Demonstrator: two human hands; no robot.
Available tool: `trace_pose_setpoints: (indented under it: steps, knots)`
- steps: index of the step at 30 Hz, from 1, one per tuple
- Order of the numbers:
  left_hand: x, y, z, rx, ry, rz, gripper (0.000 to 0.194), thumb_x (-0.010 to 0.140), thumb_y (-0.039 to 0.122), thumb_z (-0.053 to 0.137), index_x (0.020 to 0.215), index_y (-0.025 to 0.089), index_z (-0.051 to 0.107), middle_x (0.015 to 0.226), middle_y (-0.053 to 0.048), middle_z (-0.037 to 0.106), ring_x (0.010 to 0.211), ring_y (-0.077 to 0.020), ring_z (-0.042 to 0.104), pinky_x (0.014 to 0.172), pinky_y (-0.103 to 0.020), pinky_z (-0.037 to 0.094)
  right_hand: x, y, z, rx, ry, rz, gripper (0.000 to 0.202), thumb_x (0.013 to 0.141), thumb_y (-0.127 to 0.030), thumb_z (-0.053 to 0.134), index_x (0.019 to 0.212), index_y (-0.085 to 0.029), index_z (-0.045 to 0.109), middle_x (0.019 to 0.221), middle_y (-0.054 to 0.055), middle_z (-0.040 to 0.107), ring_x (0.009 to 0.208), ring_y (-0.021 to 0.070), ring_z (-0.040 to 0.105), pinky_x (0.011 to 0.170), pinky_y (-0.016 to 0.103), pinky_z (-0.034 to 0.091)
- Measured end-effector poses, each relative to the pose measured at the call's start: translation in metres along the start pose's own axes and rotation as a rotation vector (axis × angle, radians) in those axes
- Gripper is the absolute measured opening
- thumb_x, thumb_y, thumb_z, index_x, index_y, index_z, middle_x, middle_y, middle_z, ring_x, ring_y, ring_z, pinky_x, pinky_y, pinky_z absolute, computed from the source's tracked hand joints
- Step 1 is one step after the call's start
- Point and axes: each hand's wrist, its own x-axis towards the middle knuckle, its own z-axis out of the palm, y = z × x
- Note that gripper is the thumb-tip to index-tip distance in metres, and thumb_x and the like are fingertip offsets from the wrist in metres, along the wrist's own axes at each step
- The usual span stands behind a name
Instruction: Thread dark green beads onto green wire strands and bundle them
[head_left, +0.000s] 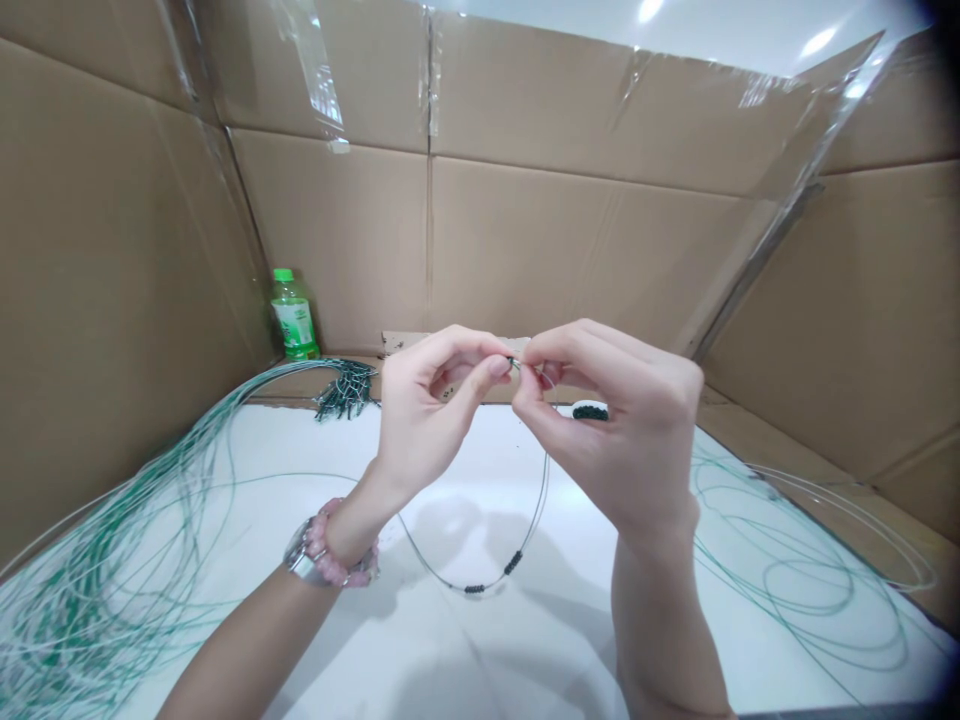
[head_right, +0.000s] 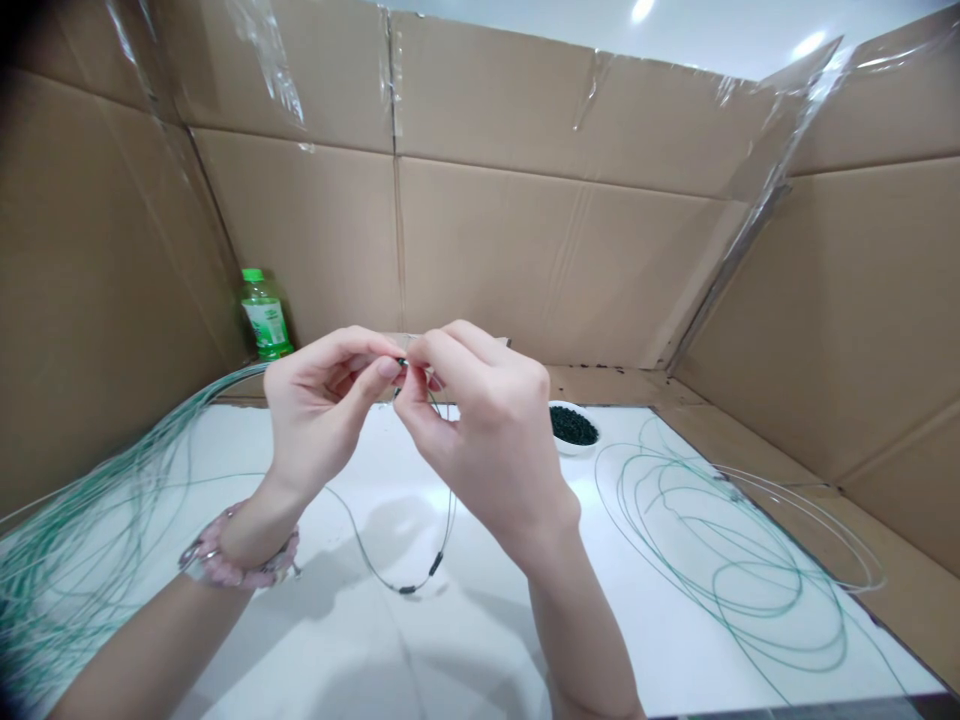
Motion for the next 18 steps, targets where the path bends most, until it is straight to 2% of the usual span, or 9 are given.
trace_pose_setpoints:
  steps: [13, 18]
  knots:
    - [-0.0008, 0.0006, 0.0004, 0.010, -0.015, 0.034, 0.004, 0.080, 0.022, 0.067, 0.081, 0.020, 0.070, 0.079, -0.002, 0.070, 0.071, -0.0118, 0.065, 0.064, -0.020, 0.053, 0.0018, -0.0023, -0.0029, -0.064, -0.040, -0.025, 0.023, 0.077, -0.003, 0.055, 0.065, -0.022, 0.053, 0.060, -0.003, 0.052, 0.052, 0.0094, 0.047, 0.052, 0.023, 0.045]
    - [0.0003, 0.0002, 0.0002, -0.033, 0.000, 0.031, 0.004, 0.080, 0.019, 0.067, 0.081, 0.019, 0.070, 0.079, -0.002, 0.071, 0.073, -0.0116, 0.066, 0.066, -0.020, 0.056, 0.0001, 0.0000, -0.0034, 0.024, -0.064, 0.029, 0.017, 0.080, -0.006, 0.058, 0.074, -0.022, 0.061, 0.069, -0.002, 0.064, 0.058, 0.0099, 0.057, 0.056, 0.022, 0.052]
